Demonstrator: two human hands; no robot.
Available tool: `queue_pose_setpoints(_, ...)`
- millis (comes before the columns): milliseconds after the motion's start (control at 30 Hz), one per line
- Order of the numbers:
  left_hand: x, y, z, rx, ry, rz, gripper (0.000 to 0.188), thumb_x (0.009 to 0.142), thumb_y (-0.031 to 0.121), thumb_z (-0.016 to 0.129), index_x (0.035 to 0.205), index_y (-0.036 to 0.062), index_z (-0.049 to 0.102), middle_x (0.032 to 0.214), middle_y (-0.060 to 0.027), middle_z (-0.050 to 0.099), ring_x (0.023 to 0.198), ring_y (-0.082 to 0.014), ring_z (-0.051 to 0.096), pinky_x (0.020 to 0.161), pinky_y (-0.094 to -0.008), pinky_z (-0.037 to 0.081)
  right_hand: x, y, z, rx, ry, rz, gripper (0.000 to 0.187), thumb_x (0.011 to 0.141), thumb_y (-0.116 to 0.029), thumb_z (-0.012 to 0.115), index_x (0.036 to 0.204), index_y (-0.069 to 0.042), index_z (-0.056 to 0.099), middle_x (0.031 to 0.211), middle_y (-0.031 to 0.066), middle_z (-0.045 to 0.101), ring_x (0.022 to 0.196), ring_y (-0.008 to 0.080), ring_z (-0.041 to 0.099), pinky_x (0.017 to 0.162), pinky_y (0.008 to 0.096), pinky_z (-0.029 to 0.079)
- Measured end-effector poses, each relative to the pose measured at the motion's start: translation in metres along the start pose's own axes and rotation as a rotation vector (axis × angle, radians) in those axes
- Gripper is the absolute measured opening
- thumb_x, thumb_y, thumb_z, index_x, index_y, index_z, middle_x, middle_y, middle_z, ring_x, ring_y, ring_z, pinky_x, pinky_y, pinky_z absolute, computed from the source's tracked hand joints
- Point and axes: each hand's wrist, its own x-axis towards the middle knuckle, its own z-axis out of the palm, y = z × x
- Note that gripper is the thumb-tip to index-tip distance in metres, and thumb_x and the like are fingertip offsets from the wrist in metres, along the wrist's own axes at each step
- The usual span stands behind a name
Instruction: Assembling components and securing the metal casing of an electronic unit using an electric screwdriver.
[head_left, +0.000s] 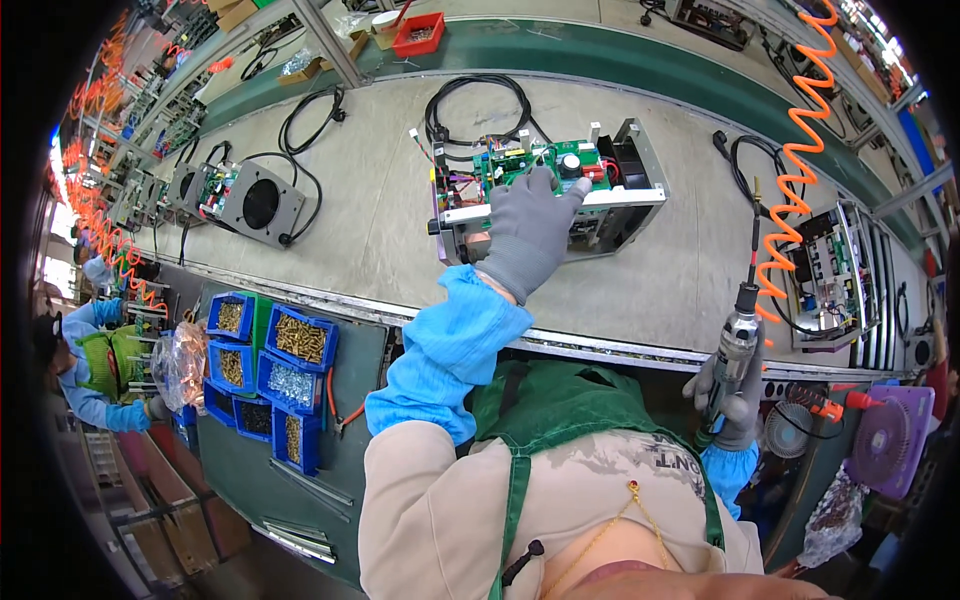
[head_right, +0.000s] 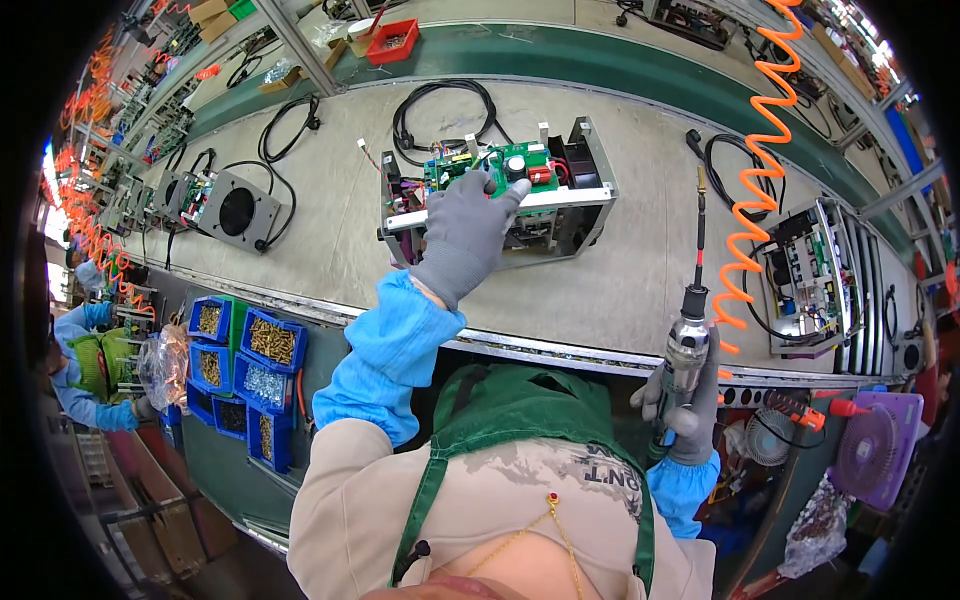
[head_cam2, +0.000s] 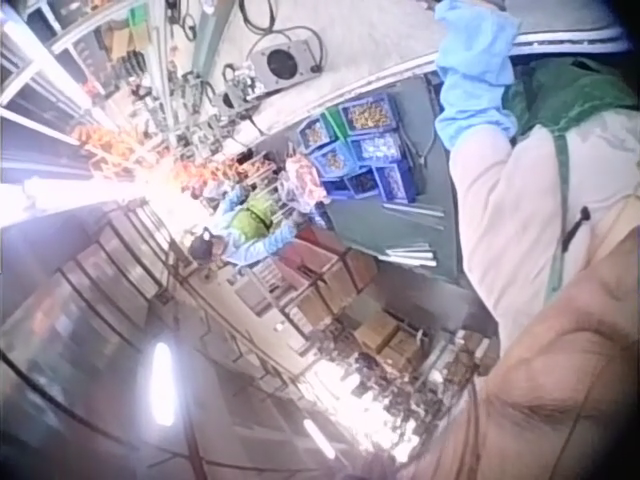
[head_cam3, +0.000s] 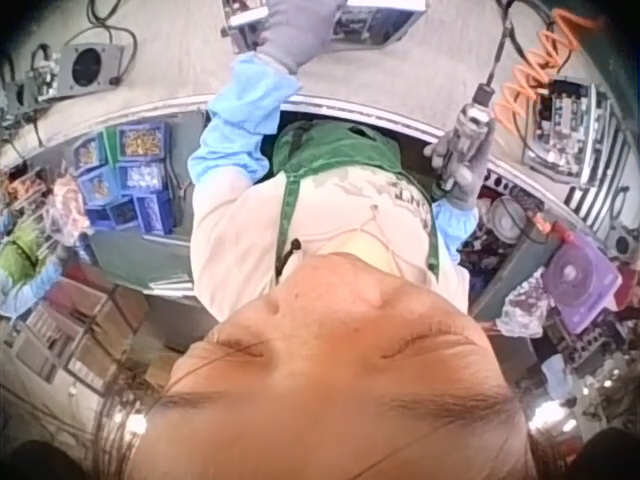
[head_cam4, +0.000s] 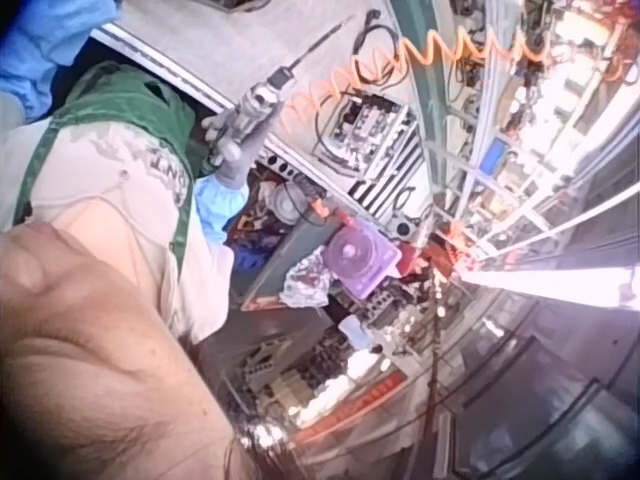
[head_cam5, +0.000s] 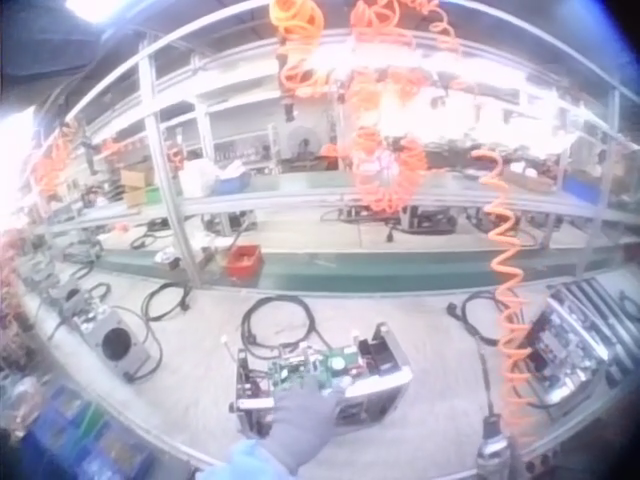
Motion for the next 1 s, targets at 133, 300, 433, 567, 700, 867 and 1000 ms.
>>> queue_pose_setpoints(133,-0.002,-0.009,0.012,-0.061,0.113,0.066,0.033,0.089,0.022,0.057,0.121,0.0272,0.061,0.106,-0.0060,0.053,0.100,-0.0260,0.053,0.074,-0.0456,0.041,0.001,0.003,-0.002,0.012,-0.021,0.018,0.112,0.064,-0.032,0.081,0.149,-0.010,0.011,0.070,0.0102,0.055,0.054,0.0169,0.059,0.059,0.0357,0.057)
queue_pose_setpoints(300,0.003,-0.014,0.004,0.019,0.148,0.198,0.032,0.085,0.025,0.061,0.116,0.0248,0.063,0.101,-0.0015,0.060,0.099,-0.0245,0.053,0.075,-0.0435,0.042,-0.002,0.005,-0.005,0.005,0.023,0.050,0.117,0.062,-0.032,0.084,0.151,-0.019,0.008,0.070,0.0114,0.055,0.053,0.0190,0.059,0.060,0.0367,0.056)
queue_pose_setpoints(433,0.002,-0.022,0.009,0.041,0.240,0.218,0.028,0.086,0.024,0.058,0.114,0.0239,0.062,0.093,0.0014,0.062,0.094,-0.0222,0.056,0.079,-0.0431,0.040,0.002,0.006,-0.004,0.011,0.029,0.107,0.122,0.059,-0.037,0.086,0.150,-0.020,0.008,0.069,0.0121,0.056,0.054,0.0197,0.060,0.061,0.0367,0.056)
queue_pose_setpoints(567,0.006,-0.018,0.010,0.102,0.177,0.242,0.033,0.086,0.022,0.058,0.119,0.0234,0.059,0.094,0.0014,0.062,0.094,-0.0222,0.058,0.082,-0.0429,0.040,0.003,0.004,-0.001,0.048,0.046,0.222,0.123,0.052,-0.023,0.081,0.151,-0.019,0.007,0.070,0.0117,0.057,0.057,0.0220,0.060,0.062,0.0370,0.056)
queue_pose_setpoints(700,0.009,-0.013,0.009,0.102,0.136,0.224,0.030,0.088,0.027,0.055,0.118,0.0246,0.060,0.095,0.0002,0.063,0.097,-0.0217,0.058,0.089,-0.0466,0.038,0.005,0.001,0.003,0.062,0.021,0.257,0.115,0.051,-0.006,0.066,0.150,-0.016,0.009,0.072,0.0121,0.057,0.059,0.0215,0.060,0.064,0.0365,0.055)
queue_pose_setpoints(867,0.009,-0.013,0.006,0.118,0.083,0.202,0.033,0.088,0.026,0.055,0.121,0.0251,0.059,0.097,-0.0007,0.063,0.097,-0.0228,0.058,0.088,-0.0459,0.039,0.013,0.003,0.008,-0.129,-0.065,0.465,0.108,0.056,-0.005,0.064,0.151,-0.014,0.012,0.088,0.0133,0.058,0.065,0.0191,0.059,0.060,0.0329,0.051)
queue_pose_setpoints(1000,0.008,-0.016,0.008,0.116,0.118,0.227,0.033,0.089,0.025,0.055,0.121,0.0243,0.058,0.095,-0.0009,0.062,0.094,-0.0230,0.057,0.080,-0.0433,0.041,0.021,0.019,0.013,-0.199,-0.104,0.540,0.109,0.056,-0.014,0.068,0.150,-0.015,0.013,0.080,0.0131,0.058,0.063,0.0201,0.062,0.058,0.0304,0.051)
